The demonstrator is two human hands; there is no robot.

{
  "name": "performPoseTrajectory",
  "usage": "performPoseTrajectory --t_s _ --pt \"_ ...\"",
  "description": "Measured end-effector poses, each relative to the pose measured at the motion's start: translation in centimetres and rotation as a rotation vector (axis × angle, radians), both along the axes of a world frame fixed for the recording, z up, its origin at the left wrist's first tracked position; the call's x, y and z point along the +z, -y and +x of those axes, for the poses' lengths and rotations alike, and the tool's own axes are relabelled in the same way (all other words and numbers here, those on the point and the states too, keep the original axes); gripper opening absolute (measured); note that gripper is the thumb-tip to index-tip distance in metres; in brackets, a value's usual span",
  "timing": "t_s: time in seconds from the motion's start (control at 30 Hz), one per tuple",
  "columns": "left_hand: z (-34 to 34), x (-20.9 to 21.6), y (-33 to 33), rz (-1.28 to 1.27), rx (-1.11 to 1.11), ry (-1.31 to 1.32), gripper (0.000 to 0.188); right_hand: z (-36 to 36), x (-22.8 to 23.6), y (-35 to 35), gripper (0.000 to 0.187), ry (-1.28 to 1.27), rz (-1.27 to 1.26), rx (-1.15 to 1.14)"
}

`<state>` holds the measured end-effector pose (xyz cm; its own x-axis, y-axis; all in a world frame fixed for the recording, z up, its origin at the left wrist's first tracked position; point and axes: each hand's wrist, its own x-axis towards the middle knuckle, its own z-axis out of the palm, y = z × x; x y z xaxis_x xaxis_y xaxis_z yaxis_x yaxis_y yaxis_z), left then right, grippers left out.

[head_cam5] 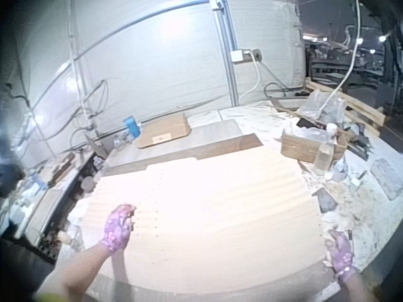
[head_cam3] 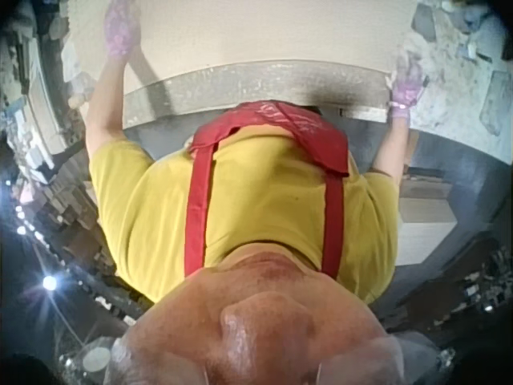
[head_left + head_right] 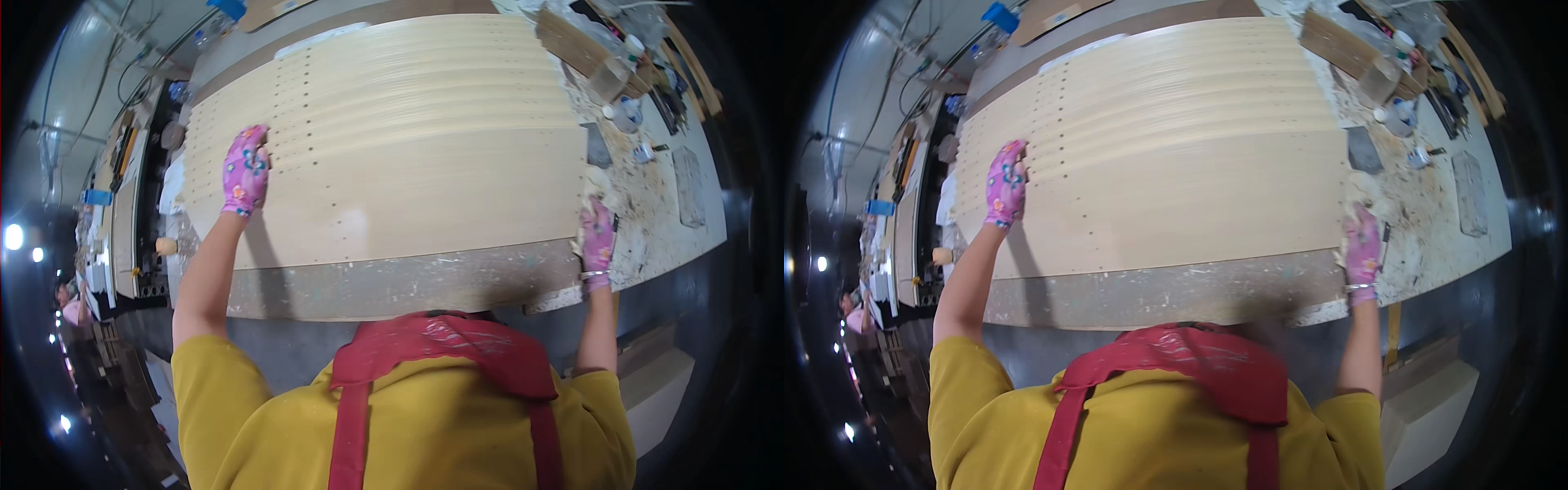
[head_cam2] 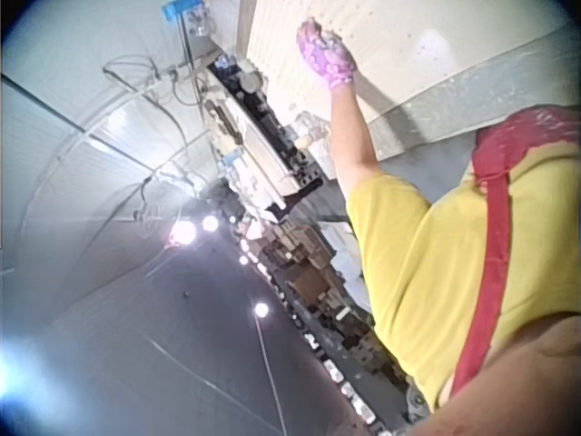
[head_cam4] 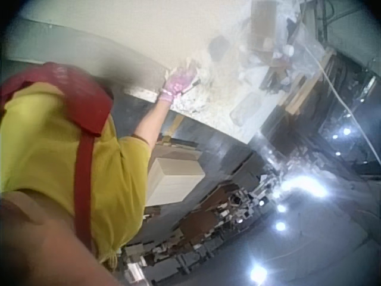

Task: The person sands the surface of a wooden panel with a block and wipes away dust using a cloth, then applies a substance from a small bottle to the edges of several panels stacked on a workbench.

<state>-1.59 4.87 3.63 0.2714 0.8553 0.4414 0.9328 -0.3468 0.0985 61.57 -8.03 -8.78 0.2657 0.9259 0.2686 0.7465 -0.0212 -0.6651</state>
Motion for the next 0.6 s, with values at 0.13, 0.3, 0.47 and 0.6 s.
performPoseTrajectory --t_s 0.13,0.3,0.47,0.6 --pt "0.3 0.0 -0.1 -0.035 0.004 0.042 0.037 -0.7 6.8 -0.8 0.034 -0.254 -0.003 -0.216" --pt "-1.1 -0.4 1.2 -0.019 0.038 0.019 0.039 -17.6 13.8 -4.4 0.034 -0.210 0.263 0.563" --pt "-0.6 -1.0 0.1 -0.012 -0.035 0.121 0.037 -32.7 11.2 -10.6 0.019 0.366 0.411 0.758" --pt "-0.5 -0.7 0.5 -0.026 -0.020 0.141 0.037 -21.6 9.1 -12.4 0.025 0.592 0.468 0.350"
